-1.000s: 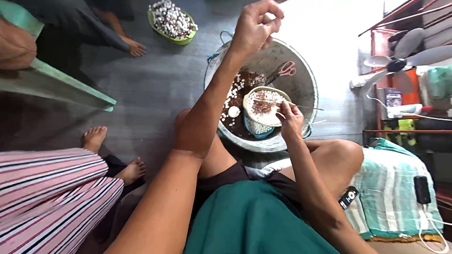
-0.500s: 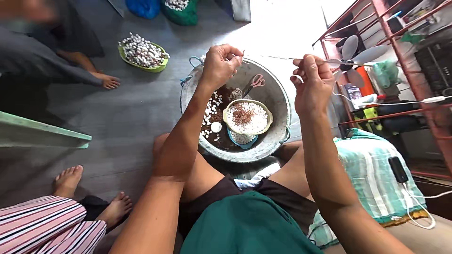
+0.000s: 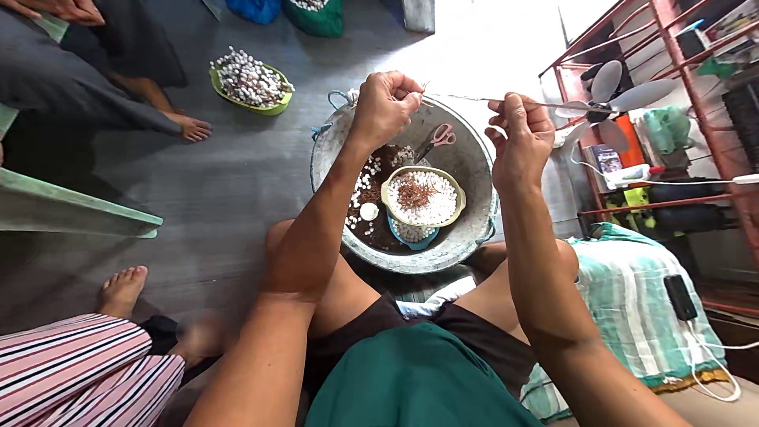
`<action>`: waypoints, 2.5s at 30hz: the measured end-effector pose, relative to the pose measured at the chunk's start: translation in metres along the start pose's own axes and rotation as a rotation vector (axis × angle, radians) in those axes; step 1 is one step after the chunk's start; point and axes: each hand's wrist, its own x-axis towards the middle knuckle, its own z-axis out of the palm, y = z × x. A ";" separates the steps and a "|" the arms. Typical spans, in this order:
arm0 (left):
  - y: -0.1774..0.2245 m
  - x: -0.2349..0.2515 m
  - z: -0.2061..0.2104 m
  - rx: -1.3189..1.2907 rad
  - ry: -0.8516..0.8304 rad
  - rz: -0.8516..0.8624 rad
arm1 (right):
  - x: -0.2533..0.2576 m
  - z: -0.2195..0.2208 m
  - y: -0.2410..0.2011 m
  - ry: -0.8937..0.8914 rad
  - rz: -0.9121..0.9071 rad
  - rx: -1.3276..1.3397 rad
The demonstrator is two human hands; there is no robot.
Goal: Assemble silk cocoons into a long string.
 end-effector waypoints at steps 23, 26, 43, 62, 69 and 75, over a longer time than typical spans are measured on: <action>0.000 -0.001 0.003 0.057 -0.014 0.000 | -0.004 -0.005 -0.001 0.014 -0.057 -0.050; -0.001 0.000 0.005 0.059 -0.023 0.007 | -0.003 -0.007 -0.001 0.036 -0.053 -0.058; -0.002 -0.001 0.008 0.138 -0.075 0.018 | -0.004 -0.006 0.004 0.060 -0.014 -0.011; -0.001 -0.004 0.010 0.211 -0.098 0.006 | -0.006 -0.010 0.002 0.047 -0.037 -0.032; -0.003 -0.003 0.012 0.257 -0.101 0.001 | -0.008 -0.010 0.006 0.055 -0.059 -0.044; -0.004 -0.002 0.011 0.315 -0.107 0.007 | -0.008 -0.009 0.003 0.051 -0.097 -0.100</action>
